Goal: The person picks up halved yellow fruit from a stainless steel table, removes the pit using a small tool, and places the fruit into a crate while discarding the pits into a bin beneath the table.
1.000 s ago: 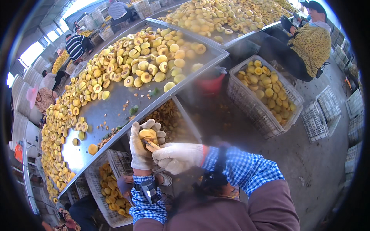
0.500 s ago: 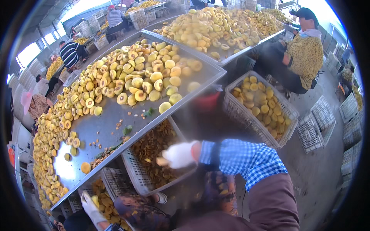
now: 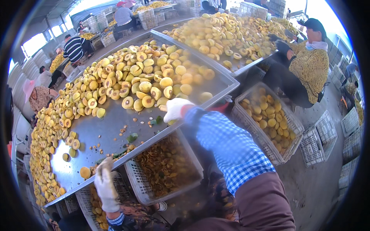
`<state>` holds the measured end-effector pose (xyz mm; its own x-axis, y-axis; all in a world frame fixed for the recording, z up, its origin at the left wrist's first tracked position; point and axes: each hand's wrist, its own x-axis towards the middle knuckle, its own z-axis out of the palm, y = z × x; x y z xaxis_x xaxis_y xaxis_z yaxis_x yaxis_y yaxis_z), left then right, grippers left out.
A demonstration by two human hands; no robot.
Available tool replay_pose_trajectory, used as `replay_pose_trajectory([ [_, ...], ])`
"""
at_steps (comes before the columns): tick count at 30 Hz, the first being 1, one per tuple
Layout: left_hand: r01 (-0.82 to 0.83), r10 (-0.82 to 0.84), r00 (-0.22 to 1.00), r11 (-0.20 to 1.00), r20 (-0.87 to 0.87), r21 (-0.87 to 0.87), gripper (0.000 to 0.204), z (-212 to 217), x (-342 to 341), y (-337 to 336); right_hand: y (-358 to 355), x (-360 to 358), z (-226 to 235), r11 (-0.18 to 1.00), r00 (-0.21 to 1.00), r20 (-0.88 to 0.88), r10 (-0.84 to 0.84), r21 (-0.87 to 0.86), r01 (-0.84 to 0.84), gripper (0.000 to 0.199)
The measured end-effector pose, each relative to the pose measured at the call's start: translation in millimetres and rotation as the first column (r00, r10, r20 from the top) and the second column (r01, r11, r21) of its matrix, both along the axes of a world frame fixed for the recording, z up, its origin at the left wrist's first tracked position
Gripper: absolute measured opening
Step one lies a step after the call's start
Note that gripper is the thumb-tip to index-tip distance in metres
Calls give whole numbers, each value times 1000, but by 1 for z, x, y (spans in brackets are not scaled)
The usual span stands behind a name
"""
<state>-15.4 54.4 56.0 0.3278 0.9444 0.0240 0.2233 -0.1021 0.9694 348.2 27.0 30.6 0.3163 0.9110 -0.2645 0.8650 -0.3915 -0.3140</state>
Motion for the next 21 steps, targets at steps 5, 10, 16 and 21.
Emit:
replay_pose_trajectory([
  [5, 360, -338, 919, 930, 204, -78, 41, -4, 43, -25, -30, -25, 45, 980, 829, -548, -110, 80, 183, 68],
  [10, 665, -372, 693, 661, 618, -347, 68, -11, 86, -32, -74, -93, 59, 977, 105, -978, 182, 192, 95, 57],
  [16, 663, 0, 520, 631, 854, -404, 40, -16, 77, -53, -98, -132, 54, 860, 814, -581, 0, 416, 296, 63],
  [21, 558, 59, 491, 744, 869, -367, 36, -18, 54, -62, -151, -189, 72, 938, 433, -901, -20, 134, 321, 34],
])
